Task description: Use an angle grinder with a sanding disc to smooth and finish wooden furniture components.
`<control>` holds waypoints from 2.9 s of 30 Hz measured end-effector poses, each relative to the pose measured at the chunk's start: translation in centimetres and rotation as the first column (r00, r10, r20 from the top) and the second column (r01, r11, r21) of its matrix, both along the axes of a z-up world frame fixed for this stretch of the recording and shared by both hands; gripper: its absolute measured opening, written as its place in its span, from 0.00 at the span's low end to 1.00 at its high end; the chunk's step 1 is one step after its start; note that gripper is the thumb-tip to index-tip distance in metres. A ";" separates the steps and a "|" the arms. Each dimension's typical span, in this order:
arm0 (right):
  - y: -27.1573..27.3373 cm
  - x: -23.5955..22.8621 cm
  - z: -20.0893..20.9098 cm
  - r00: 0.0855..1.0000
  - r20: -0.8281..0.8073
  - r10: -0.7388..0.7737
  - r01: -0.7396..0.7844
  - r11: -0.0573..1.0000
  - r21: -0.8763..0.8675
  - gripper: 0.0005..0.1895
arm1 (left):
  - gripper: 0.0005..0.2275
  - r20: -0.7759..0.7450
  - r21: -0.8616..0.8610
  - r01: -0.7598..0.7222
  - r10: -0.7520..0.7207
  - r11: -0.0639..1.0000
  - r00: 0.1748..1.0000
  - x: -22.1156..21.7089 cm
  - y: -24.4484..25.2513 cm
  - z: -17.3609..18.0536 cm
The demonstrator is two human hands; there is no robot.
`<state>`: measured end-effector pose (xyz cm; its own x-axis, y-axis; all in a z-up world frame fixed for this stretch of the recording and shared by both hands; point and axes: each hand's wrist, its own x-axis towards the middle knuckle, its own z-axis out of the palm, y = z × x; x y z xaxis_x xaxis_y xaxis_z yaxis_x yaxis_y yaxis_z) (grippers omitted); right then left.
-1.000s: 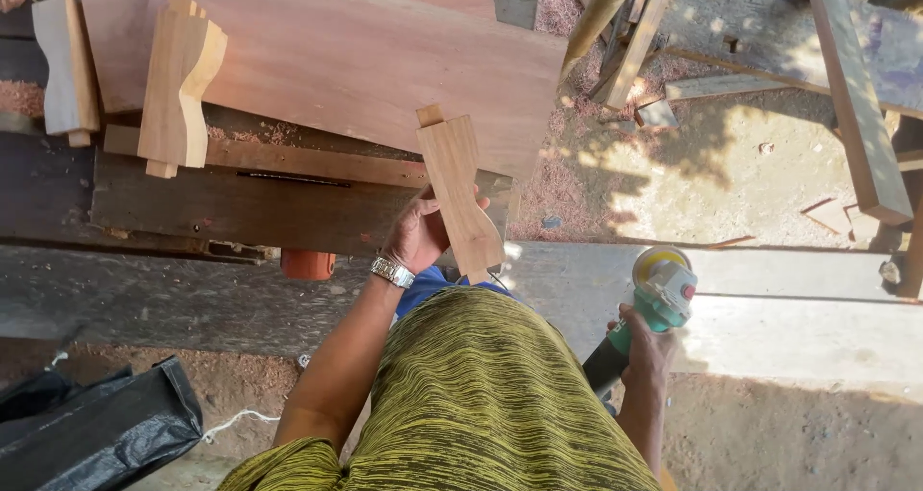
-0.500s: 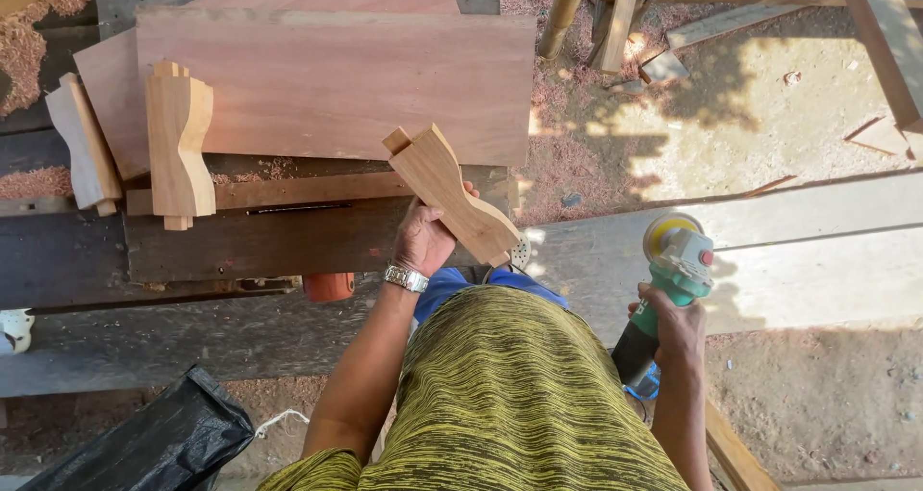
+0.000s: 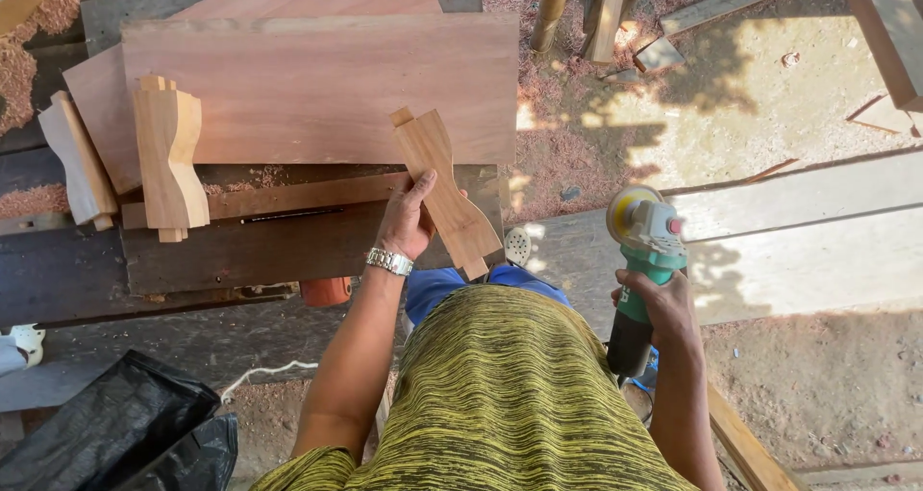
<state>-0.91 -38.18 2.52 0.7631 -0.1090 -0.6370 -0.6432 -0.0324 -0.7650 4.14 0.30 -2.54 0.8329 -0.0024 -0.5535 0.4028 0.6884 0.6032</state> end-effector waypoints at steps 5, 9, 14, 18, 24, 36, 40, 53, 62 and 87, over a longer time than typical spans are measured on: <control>0.1 0.3 -0.3 0.999 -0.015 0.035 -0.034 0.999 0.029 0.24 | 0.18 0.093 -0.003 -0.033 0.033 0.999 0.995 0.2 0.5 -3.3; 0.4 0.6 0.0 0.996 -0.032 0.088 -0.089 0.996 -0.019 0.23 | 0.17 0.121 -0.086 -0.091 0.101 0.992 0.987 0.9 0.4 -2.4; 1.0 1.2 1.0 0.994 -0.021 0.107 -0.108 0.994 -0.023 0.23 | 0.14 0.161 -0.140 -0.080 0.103 0.987 0.982 0.6 1.2 -3.2; 1.2 1.7 1.4 0.987 -0.038 0.159 -0.158 0.987 0.018 0.22 | 0.19 0.204 -0.142 -0.060 0.088 0.988 0.975 0.2 1.8 -2.7; 2.5 3.0 2.0 0.964 -0.075 0.254 -0.245 0.963 0.112 0.23 | 0.23 0.285 0.029 0.044 -0.050 0.999 0.957 -0.1 3.7 -1.3; 6.4 5.2 1.9 0.817 0.014 0.577 -0.575 0.812 0.098 0.23 | 0.22 0.100 0.843 0.132 -0.393 0.522 0.914 -2.7 7.6 6.3; 7.4 5.4 2.7 0.785 0.101 0.611 -0.618 0.783 0.070 0.24 | 0.22 0.046 0.943 0.122 -0.485 0.310 0.873 -2.6 6.6 9.8; 4.5 5.1 4.1 0.914 -0.058 0.401 -0.404 0.913 -0.049 0.22 | 0.22 -0.460 0.882 0.348 -0.418 -0.318 0.783 -8.4 2.8 0.9; 3.7 3.6 3.4 0.947 -0.049 0.318 -0.319 0.948 -0.019 0.21 | 0.34 -0.269 0.962 0.178 -0.629 -0.205 0.729 -1.0 -0.8 -0.1; 3.2 0.6 3.3 0.950 -0.182 0.253 -0.272 0.958 -0.088 0.26 | 0.42 0.129 0.824 0.273 -0.634 0.497 0.763 3.6 3.3 3.6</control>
<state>-0.31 -34.96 5.80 0.6580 0.0042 -0.7530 -0.7185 -0.2954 -0.6296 7.75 3.58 1.01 0.9592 -0.2006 -0.1994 0.1412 -0.2712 0.9521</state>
